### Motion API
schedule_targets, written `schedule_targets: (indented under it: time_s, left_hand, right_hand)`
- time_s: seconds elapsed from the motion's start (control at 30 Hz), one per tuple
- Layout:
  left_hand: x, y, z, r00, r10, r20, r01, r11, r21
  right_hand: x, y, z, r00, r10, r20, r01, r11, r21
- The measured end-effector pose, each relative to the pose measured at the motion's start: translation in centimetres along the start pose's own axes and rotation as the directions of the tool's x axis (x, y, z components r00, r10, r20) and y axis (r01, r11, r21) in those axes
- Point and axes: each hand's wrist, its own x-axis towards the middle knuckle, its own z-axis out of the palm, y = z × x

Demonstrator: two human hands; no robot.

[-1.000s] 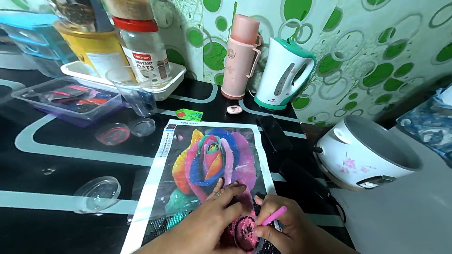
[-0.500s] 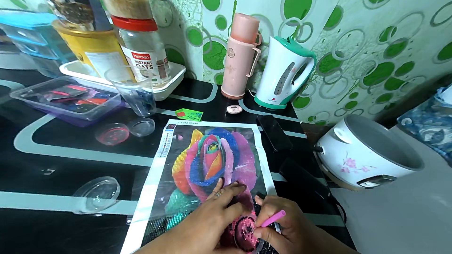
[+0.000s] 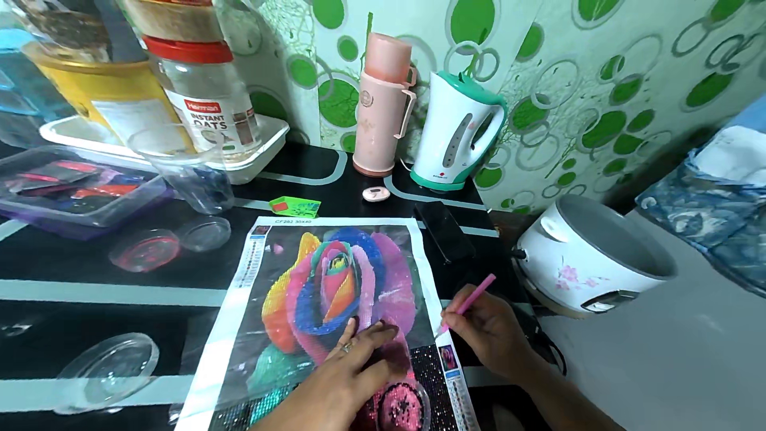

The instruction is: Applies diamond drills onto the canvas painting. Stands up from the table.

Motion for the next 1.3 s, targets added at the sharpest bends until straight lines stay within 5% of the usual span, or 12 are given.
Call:
schedule_targets:
  time_s: [0.57, 1.3]
  left_hand:
    - [-0.14, -0.17, -0.07, 1.0, -0.006, 0.019, 0.006, 0.999, -0.035]
    - [0.03, 0.26, -0.54, 0.998, -0.027, 0.049, 0.03, 0.998, -0.048]
  right_hand:
    - [-0.29, 0.12, 0.4, 0.994, -0.003, 0.113, 0.013, 0.996, -0.089]
    - [-0.14, 0.17, 0.22, 0.998, 0.015, 0.062, -0.012, 0.998, -0.061]
